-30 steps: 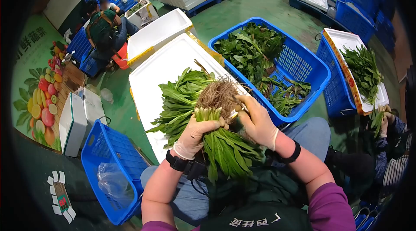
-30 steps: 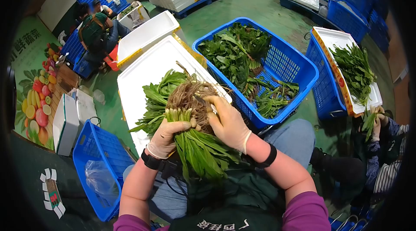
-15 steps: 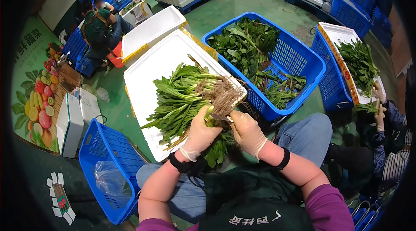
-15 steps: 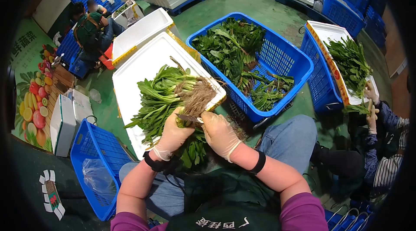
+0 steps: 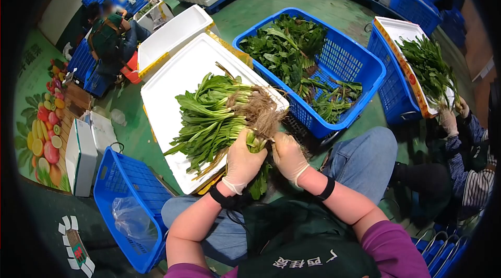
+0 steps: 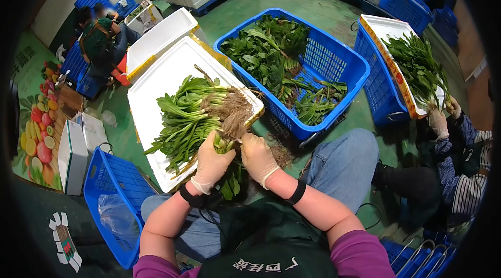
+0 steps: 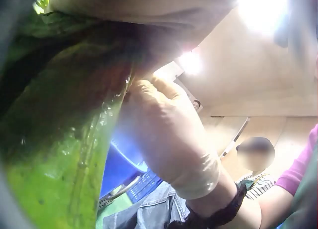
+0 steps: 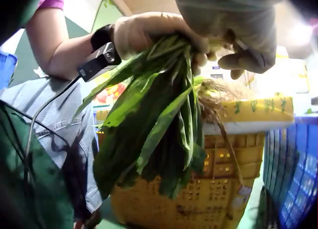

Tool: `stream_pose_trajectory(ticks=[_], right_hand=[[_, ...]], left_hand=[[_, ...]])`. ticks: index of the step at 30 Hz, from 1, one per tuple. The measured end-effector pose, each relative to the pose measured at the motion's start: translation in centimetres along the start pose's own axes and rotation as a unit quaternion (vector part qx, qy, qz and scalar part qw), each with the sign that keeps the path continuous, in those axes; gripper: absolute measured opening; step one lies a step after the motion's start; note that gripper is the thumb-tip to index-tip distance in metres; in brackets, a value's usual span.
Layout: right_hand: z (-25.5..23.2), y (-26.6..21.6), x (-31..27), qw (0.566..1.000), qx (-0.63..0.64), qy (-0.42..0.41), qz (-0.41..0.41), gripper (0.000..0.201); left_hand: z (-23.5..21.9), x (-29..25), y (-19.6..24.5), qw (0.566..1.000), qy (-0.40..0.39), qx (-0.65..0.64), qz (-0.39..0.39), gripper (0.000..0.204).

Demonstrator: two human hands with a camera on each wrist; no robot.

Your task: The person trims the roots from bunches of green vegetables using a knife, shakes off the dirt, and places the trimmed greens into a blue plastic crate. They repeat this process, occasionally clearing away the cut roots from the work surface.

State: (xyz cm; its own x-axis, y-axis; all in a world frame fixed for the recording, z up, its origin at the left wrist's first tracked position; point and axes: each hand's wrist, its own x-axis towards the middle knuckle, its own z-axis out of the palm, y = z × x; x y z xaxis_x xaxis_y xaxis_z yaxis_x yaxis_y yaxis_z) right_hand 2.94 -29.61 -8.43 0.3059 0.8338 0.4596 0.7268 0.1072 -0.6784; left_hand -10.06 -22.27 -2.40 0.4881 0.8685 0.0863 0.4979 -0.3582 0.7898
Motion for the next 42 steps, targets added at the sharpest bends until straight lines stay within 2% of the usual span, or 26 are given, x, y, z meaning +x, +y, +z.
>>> stream_pose_trajectory(ticks=[5, 8, 11, 13, 14, 15, 16, 17, 18, 20, 21, 22, 23, 25, 28, 31, 34, 37, 39, 40, 41, 42], right_hand=[[0.3, 1.1, -0.8, 1.0, 0.012, -0.009, 0.017, 0.021], [0.4, 1.5, -1.4, 0.998, 0.066, 0.014, -0.012, 0.022], [1.5, 3.4, -3.3, 0.998, 0.027, -0.023, 0.046, 0.02], [3.4, 6.4, -5.2, 0.961, 0.116, -0.074, 0.239, 0.02], [2.8, 6.7, -5.5, 0.982, 0.051, -0.098, 0.155, 0.023], [2.8, 6.6, -5.7, 0.981, 0.052, -0.097, 0.158, 0.023], [2.5, 6.5, -5.8, 0.966, 0.12, -0.096, 0.208, 0.025], [1.5, 5.5, -5.3, 0.944, 0.186, -0.095, 0.256, 0.026], [0.7, 4.3, -4.8, 0.87, 0.255, -0.157, 0.392, 0.034], [0.0, 3.2, -4.4, 0.878, 0.255, -0.165, 0.369, 0.039], [-0.9, 1.9, -3.7, 0.886, 0.257, -0.168, 0.349, 0.044], [-2.4, 0.4, -3.2, 0.912, 0.218, -0.164, 0.306, 0.051], [-3.1, -0.7, -2.8, 0.912, 0.219, -0.164, 0.305, 0.051], [-3.9, -2.3, -2.2, 0.956, 0.233, -0.082, 0.157, 0.052], [-3.9, -2.0, -2.2, 0.944, 0.275, -0.09, 0.161, 0.051], [-4.1, -1.7, -1.9, 0.941, 0.273, -0.101, 0.171, 0.05], [-4.3, -1.2, -1.6, 0.937, 0.302, -0.102, 0.145, 0.048], [-4.0, -0.9, -1.4, 0.916, 0.367, -0.103, 0.124, 0.046], [-4.0, -1.5, -0.7, 0.869, 0.473, -0.094, 0.114, 0.043], [-3.7, -1.1, -0.7, 0.893, 0.432, -0.089, 0.089, 0.042], [-3.0, -0.7, -1.3, 0.921, 0.376, -0.078, 0.07, 0.042], [-2.8, -0.1, -1.5, 0.938, 0.337, -0.077, 0.03, 0.042]], left_hand=[[0.4, -0.7, -0.1, 0.999, 0.006, -0.008, 0.032, 0.034], [0.5, -0.8, -0.1, 0.999, -0.014, -0.042, 0.029, 0.034], [0.3, -1.6, 0.8, 0.995, -0.052, -0.082, 0.031, 0.035], [-0.1, -2.2, 1.4, 0.993, -0.073, -0.087, 0.04, 0.035], [-0.3, -2.4, 1.5, 0.985, -0.09, -0.144, 0.016, 0.036], [-0.5, -2.5, 1.5, 0.974, -0.105, -0.201, -0.009, 0.037], [-0.7, -2.4, 1.4, 0.962, -0.124, -0.243, -0.011, 0.04], [-0.9, -2.1, 1.3, 0.962, -0.122, -0.245, -0.011, 0.04], [-1.0, -2.0, 1.2, 0.949, -0.126, -0.286, -0.034, 0.038], [-1.2, -1.9, 0.5, 0.923, -0.129, -0.355, -0.075, 0.037], [-1.3, -1.7, 0.0, 0.924, -0.127, -0.353, -0.074, 0.037], [-1.4, -1.6, -0.5, 0.916, -0.136, -0.368, -0.084, 0.039], [-1.5, -1.4, -1.0, 0.908, -0.145, -0.383, -0.093, 0.041], [-1.6, -1.2, -1.2, 0.909, -0.155, -0.374, -0.098, 0.04], [-1.6, -1.0, -0.2, 0.93, -0.166, -0.326, -0.044, 0.042], [-1.3, -1.0, -0.1, 0.924, -0.195, -0.324, -0.05, 0.048], [-1.2, -0.8, 0.0, 0.912, -0.219, -0.343, -0.052, 0.05], [-1.7, -0.9, -0.6, 0.918, -0.228, -0.319, -0.062, 0.051], [-1.7, -1.0, -1.4, 0.916, -0.214, -0.331, -0.081, 0.053], [-2.0, -1.0, -0.2, 0.923, -0.214, -0.311, -0.074, 0.054], [-2.0, -1.2, 0.8, 0.913, -0.208, -0.341, -0.084, 0.054], [-1.5, -1.0, -0.8, 0.904, -0.215, -0.355, -0.103, 0.055]])
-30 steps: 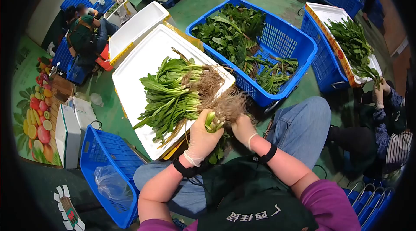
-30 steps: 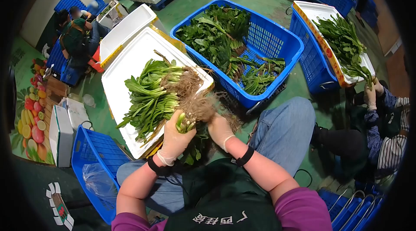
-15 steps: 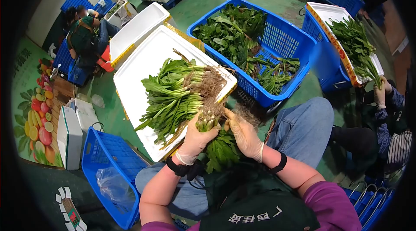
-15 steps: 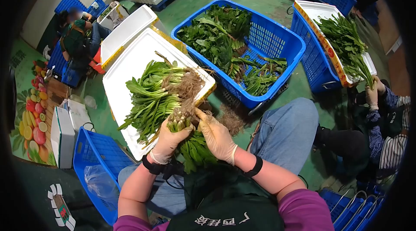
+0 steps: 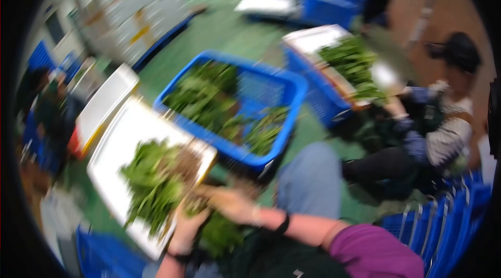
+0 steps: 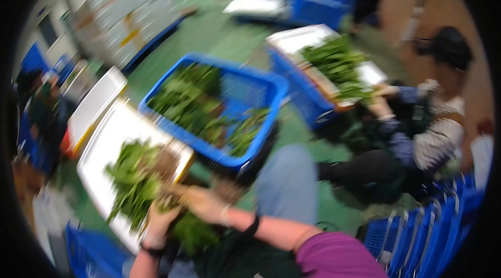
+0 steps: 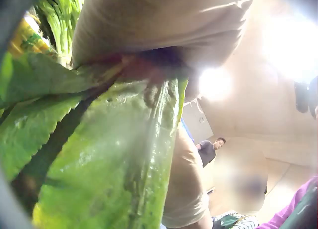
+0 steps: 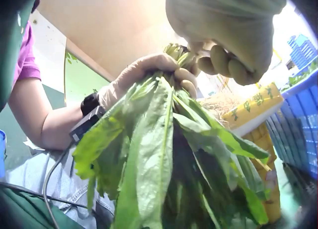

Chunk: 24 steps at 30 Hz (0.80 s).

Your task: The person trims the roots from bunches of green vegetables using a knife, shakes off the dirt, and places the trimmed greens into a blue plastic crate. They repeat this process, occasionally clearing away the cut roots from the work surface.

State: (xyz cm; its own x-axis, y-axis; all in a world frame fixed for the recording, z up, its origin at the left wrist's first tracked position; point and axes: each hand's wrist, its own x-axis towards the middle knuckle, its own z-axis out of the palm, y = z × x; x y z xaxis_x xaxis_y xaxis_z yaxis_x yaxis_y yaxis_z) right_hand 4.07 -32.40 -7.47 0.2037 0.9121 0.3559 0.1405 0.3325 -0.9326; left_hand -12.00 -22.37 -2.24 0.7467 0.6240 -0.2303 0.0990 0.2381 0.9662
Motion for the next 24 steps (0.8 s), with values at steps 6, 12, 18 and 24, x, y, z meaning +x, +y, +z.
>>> stream_pose_trajectory(ticks=[6, 12, 18, 24], right_hand=[[-3.0, 4.8, 0.4, 0.982, -0.051, 0.009, 0.18, 0.051], [-1.9, 5.5, 0.9, 0.936, 0.267, -0.043, 0.227, 0.053], [-0.3, 5.1, 1.2, 0.924, 0.322, -0.143, 0.151, 0.055], [-1.0, 2.0, 1.0, 0.945, 0.243, -0.125, 0.179, 0.049]], left_hand=[[1.0, -1.9, 2.7, 1.0, 0.028, 0.008, -0.012, 0.046], [1.1, -1.7, 3.9, 0.998, 0.028, 0.001, -0.05, 0.046], [0.2, -1.5, 1.1, 0.996, -0.038, -0.002, -0.078, 0.019], [0.6, -1.4, 1.2, 0.995, -0.044, 0.029, -0.09, 0.021]])
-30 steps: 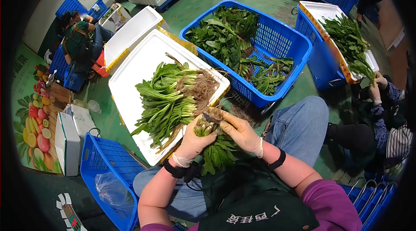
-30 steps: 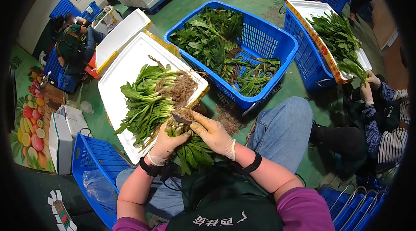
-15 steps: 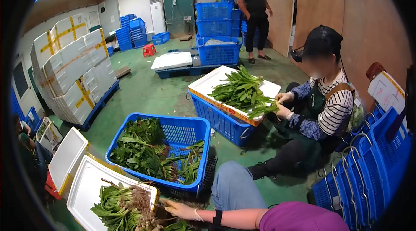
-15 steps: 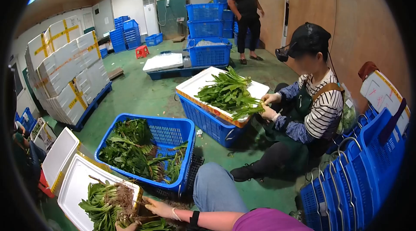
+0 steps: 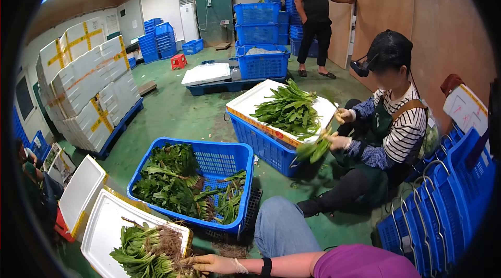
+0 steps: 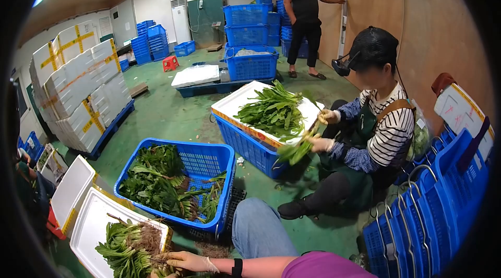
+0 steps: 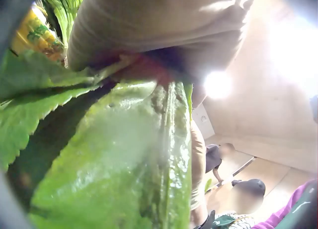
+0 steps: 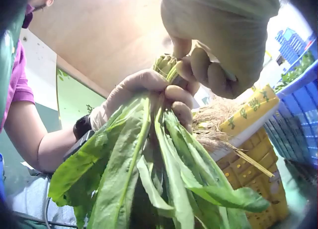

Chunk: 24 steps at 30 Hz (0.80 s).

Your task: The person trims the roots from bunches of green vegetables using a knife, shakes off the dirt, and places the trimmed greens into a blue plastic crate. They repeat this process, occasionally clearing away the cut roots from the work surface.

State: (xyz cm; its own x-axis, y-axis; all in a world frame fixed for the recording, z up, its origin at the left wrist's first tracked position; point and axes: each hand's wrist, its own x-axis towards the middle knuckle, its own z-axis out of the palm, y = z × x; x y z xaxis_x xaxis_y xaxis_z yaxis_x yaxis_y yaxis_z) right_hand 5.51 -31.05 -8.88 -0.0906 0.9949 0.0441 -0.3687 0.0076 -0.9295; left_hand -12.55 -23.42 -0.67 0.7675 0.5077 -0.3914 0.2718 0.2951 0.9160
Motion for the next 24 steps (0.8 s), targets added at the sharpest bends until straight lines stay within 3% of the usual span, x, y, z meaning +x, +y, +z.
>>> stream_pose_trajectory(ticks=[1, 3, 7, 9, 11, 13, 17, 19, 23, 24], right_hand=[[-0.2, 0.7, 0.3, 1.0, 0.001, 0.002, -0.001, 0.049], [-0.4, 1.8, 1.0, 0.996, -0.031, 0.025, -0.082, 0.048], [0.0, 0.5, 0.2, 0.992, -0.065, 0.059, -0.092, 0.045], [-0.6, 0.7, 0.1, 0.966, -0.215, 0.144, 0.007, 0.042], [-2.3, 2.6, 1.0, 0.966, -0.167, 0.197, -0.032, 0.042], [-2.1, 1.7, 0.4, 0.964, -0.152, 0.213, 0.042, 0.043], [-2.3, 3.2, 1.5, 0.978, -0.085, 0.189, -0.02, 0.044], [-2.0, 2.7, 1.3, 0.985, -0.024, 0.161, 0.05, 0.045], [-1.4, 3.1, 1.6, 0.985, -0.026, 0.172, 0.018, 0.045], [-1.7, 3.5, 1.4, 0.98, -0.059, 0.187, -0.03, 0.045]], left_hand=[[0.3, -0.1, 0.4, 1.0, 0.005, -0.008, -0.006, 0.022], [0.5, -0.1, 0.6, 1.0, 0.008, -0.014, -0.013, 0.023], [1.2, -0.3, 1.5, 0.999, 0.036, -0.035, 0.002, 0.028], [1.4, -0.7, 2.3, 0.998, 0.052, -0.043, -0.008, 0.032], [0.9, -0.9, 3.0, 0.993, 0.056, 0.016, 0.102, 0.038], [0.5, -1.3, 4.0, 0.994, 0.068, -0.017, 0.086, 0.047], [0.1, -1.8, 4.4, 0.99, 0.045, -0.102, 0.089, 0.055], [-0.3, -1.4, 3.9, 0.988, -0.016, -0.152, 0.032, 0.056], [-0.1, 0.4, 4.3, 0.99, -0.044, -0.113, 0.067, 0.053], [0.2, 0.3, 4.3, 0.991, -0.036, -0.107, 0.073, 0.052]])
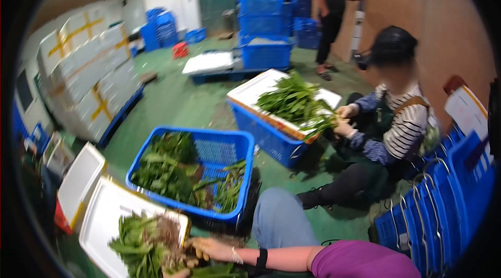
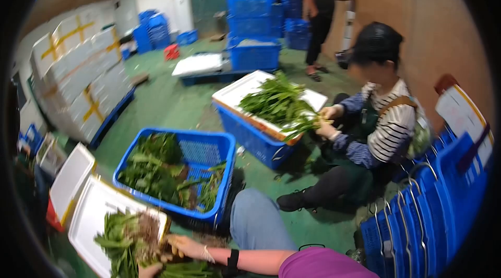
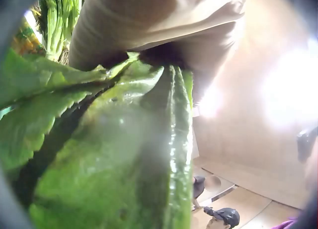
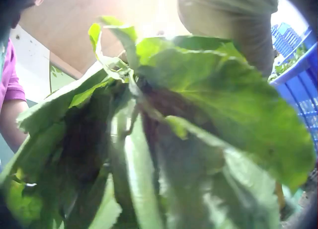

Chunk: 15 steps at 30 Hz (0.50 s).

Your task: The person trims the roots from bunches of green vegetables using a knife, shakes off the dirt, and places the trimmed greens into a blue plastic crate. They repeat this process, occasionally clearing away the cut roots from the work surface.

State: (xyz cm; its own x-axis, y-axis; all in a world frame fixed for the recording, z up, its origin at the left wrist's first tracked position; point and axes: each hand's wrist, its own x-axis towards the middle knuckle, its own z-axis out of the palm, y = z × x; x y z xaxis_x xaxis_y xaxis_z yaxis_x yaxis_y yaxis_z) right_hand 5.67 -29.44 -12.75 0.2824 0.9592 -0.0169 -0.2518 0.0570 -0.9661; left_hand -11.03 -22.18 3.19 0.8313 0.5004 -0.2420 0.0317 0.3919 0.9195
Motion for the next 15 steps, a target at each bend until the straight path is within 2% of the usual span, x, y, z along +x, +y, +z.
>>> stream_pose_trajectory(ticks=[1, 2, 3, 4, 5, 7, 8, 9, 12, 14, 15], right_hand=[[0.1, -0.4, -0.3, 0.999, -0.017, 0.0, -0.042, 0.045], [-0.1, -2.4, -0.9, 0.999, 0.013, -0.025, -0.019, 0.041], [0.2, -4.1, -1.6, 0.997, -0.013, -0.005, -0.081, 0.038], [-0.2, -2.8, -1.4, 0.984, -0.152, 0.009, -0.09, 0.031], [0.2, -3.8, -1.6, 1.0, 0.001, 0.03, 0.003, 0.031], [0.4, -5.9, -2.3, 0.997, 0.025, 0.04, 0.06, 0.041], [0.4, -6.6, -2.5, 0.996, 0.016, 0.037, 0.074, 0.042], [0.2, -7.2, -2.8, 0.997, 0.033, 0.007, 0.069, 0.043], [0.8, -8.7, -3.0, 0.998, 0.016, -0.014, 0.061, 0.044], [1.1, -9.4, -3.3, 0.995, 0.059, -0.063, 0.043, 0.044], [1.4, -9.8, -3.5, 0.995, 0.062, -0.062, 0.046, 0.044]], left_hand=[[0.0, -1.1, -0.3, 1.0, 0.028, 0.003, 0.004, 0.051], [0.0, -0.7, -1.0, 1.0, 0.007, 0.003, 0.014, 0.047], [-0.4, -0.6, -0.7, 1.0, 0.0, 0.001, 0.017, 0.043], [0.9, -1.7, 1.4, 0.992, -0.01, 0.12, 0.026, 0.041], [-0.4, -1.6, -0.3, 0.997, 0.021, -0.055, -0.053, 0.04], [-1.8, -0.4, -2.6, 0.999, 0.014, -0.038, 0.002, 0.042], [-2.3, -0.4, -2.8, 0.999, 0.02, -0.033, -0.004, 0.044], [-2.4, -0.3, -2.8, 0.999, 0.018, -0.028, -0.012, 0.046], [-2.9, 0.0, -3.0, 1.0, 0.016, -0.015, -0.009, 0.047], [-2.7, 0.2, -3.0, 1.0, 0.022, -0.003, -0.013, 0.046], [-2.8, 0.3, -3.0, 1.0, 0.023, -0.004, -0.017, 0.046]])
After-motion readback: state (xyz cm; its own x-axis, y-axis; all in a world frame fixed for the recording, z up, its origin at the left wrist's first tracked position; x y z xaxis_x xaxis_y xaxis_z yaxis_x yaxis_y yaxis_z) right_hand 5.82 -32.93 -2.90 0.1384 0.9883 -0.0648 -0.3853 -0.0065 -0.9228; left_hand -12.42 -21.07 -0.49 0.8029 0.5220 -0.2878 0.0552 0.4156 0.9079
